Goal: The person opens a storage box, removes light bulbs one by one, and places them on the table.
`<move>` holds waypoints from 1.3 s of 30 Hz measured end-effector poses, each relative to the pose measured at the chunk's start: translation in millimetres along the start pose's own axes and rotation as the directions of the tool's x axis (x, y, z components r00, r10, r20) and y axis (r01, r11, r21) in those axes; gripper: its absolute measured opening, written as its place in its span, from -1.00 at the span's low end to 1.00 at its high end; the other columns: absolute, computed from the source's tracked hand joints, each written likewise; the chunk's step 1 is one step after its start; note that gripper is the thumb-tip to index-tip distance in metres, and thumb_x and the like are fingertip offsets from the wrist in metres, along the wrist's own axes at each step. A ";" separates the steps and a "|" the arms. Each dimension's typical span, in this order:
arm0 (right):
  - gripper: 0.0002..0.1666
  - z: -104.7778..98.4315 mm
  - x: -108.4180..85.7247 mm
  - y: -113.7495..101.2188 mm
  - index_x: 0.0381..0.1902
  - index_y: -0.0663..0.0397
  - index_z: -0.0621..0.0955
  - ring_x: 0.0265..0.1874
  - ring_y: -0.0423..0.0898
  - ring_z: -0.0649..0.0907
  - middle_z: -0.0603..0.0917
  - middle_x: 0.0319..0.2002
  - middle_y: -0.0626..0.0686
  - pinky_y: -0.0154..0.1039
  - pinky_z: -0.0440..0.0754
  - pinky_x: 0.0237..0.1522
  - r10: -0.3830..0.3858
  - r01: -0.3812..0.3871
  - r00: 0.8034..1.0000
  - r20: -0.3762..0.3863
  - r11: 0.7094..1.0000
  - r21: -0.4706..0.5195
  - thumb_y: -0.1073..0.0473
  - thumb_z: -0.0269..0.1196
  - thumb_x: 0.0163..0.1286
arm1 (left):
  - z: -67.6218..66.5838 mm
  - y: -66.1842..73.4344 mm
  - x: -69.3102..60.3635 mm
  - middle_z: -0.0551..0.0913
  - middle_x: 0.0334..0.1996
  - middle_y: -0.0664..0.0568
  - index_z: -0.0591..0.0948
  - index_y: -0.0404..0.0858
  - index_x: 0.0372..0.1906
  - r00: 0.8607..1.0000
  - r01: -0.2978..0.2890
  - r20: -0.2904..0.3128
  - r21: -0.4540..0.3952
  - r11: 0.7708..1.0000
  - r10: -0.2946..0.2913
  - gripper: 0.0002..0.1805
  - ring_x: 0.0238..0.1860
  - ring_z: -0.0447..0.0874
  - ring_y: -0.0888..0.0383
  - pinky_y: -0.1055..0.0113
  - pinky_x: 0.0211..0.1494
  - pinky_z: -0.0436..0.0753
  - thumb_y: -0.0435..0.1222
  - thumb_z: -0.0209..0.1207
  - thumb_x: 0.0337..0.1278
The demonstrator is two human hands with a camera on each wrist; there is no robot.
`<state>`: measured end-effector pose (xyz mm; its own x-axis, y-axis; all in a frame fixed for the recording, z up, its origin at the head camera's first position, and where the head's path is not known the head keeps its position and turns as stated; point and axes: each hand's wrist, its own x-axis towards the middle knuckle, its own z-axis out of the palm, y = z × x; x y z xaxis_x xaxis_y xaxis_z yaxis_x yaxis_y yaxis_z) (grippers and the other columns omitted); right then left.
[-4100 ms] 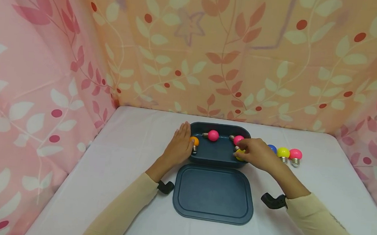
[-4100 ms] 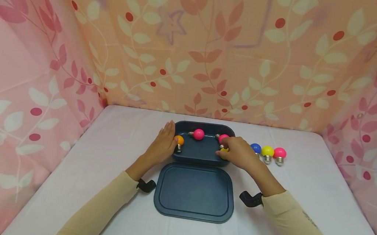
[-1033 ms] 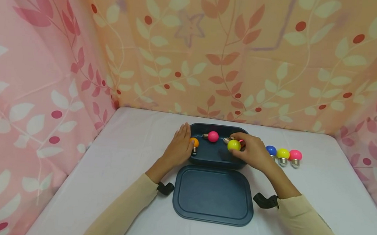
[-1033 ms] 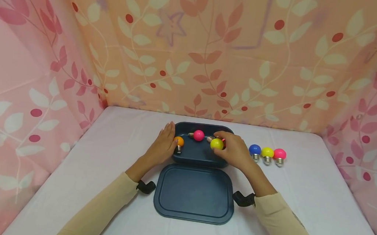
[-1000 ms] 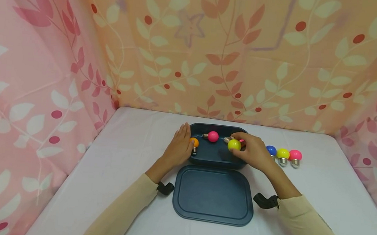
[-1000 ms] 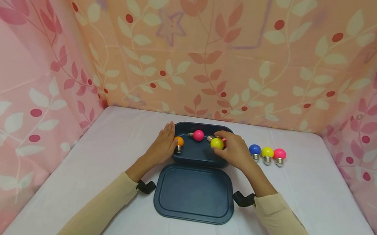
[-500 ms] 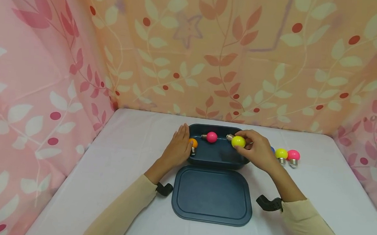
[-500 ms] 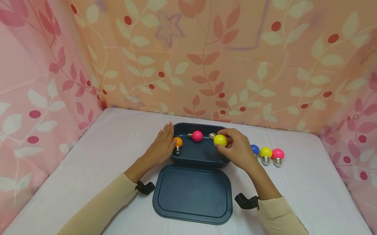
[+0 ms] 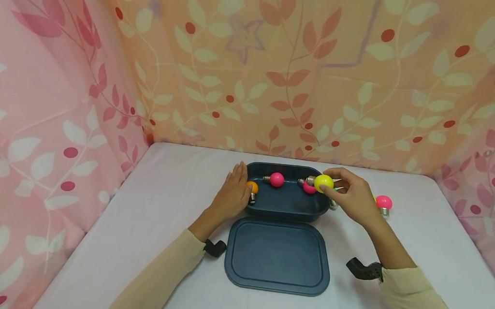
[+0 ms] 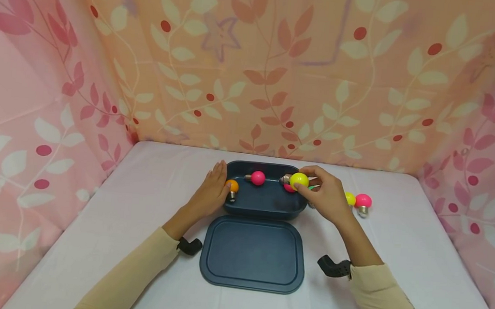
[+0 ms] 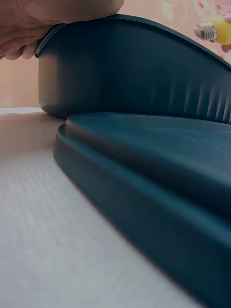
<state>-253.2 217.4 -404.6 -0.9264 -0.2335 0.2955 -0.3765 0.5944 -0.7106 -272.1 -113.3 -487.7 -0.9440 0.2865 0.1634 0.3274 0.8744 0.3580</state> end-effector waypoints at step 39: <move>-0.45 -40.9 -40.1 37.5 0.20 0.25 0.51 -0.28 -0.04 0.80 0.69 -0.08 -0.07 -0.26 0.75 -0.22 0.210 -0.220 0.975 0.069 0.950 0.222 -0.06 0.25 0.51 | 0.8 -0.5 0.0 -0.14 0.62 -0.28 -0.10 -0.48 0.59 1.000 -0.020 -0.020 -0.001 1.000 0.020 -0.28 0.63 -0.25 -0.10 0.00 0.61 -0.10 -0.10 -0.28 0.62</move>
<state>-229.7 280.5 -417.0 -0.9831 -0.1564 0.0947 -0.1558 0.4454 -0.8817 -272.2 -113.5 -488.6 -0.9365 0.2956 0.1889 0.3458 0.8684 0.3553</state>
